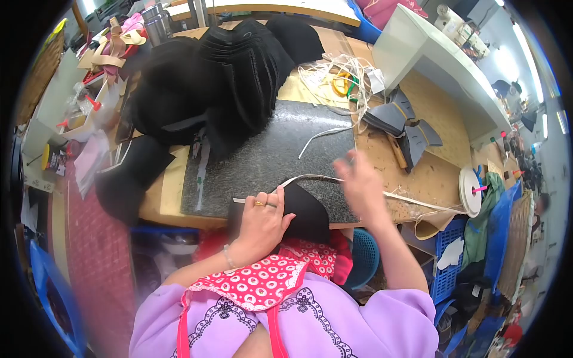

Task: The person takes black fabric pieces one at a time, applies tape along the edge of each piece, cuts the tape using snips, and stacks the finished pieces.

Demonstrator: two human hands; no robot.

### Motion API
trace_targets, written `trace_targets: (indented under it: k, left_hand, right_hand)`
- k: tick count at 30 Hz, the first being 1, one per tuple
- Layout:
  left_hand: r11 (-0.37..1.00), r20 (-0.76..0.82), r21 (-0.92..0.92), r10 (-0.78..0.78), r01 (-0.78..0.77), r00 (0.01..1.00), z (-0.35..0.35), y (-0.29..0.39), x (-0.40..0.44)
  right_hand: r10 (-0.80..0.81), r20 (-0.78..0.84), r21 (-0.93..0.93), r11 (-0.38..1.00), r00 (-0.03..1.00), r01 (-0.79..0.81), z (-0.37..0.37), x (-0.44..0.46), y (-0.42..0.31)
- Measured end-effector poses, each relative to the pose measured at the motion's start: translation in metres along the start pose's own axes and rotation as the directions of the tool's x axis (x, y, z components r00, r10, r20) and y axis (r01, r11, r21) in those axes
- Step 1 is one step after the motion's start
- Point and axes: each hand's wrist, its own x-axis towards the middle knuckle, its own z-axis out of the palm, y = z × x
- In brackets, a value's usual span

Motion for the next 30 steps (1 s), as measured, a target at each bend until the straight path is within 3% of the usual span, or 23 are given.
trace_targets:
  k: [1, 3, 9, 16, 19, 30]
  left_hand:
    - [1.0, 0.004, -0.003, 0.009, -0.009, 1.0, 0.001, 0.001, 0.0]
    - [1.0, 0.007, 0.0, -0.012, 0.012, 1.0, 0.002, 0.001, 0.001]
    - [1.0, -0.017, 0.007, 0.003, -0.002, 1.0, -0.001, 0.0, 0.002]
    - [1.0, -0.024, 0.017, -0.004, 0.004, 1.0, 0.002, 0.001, 0.001]
    - [1.0, -0.022, 0.022, 0.014, -0.014, 1.0, 0.002, 0.0, 0.001]
    - [0.999, -0.033, 0.035, 0.014, -0.013, 0.999, 0.003, 0.0, 0.002]
  right_hand:
    - [-0.001, 0.131, -0.048, 0.999, 0.991, 0.007, 0.007, -0.015, -0.012]
    - [-0.126, 0.209, -0.034, 0.99, 0.97, 0.136, 0.026, -0.029, -0.02]
    - [-0.275, 0.15, -0.066, 0.956, 0.95, 0.287, 0.057, -0.017, -0.015]
    - [-0.246, 0.119, -0.029, 0.968, 0.962, 0.251, 0.062, -0.012, -0.024]
    - [-0.169, 0.23, -0.053, 0.981, 0.959, 0.186, 0.052, -0.011, -0.027]
    - [-0.194, 0.129, 0.021, 0.981, 0.972, 0.193, 0.071, -0.002, -0.028]
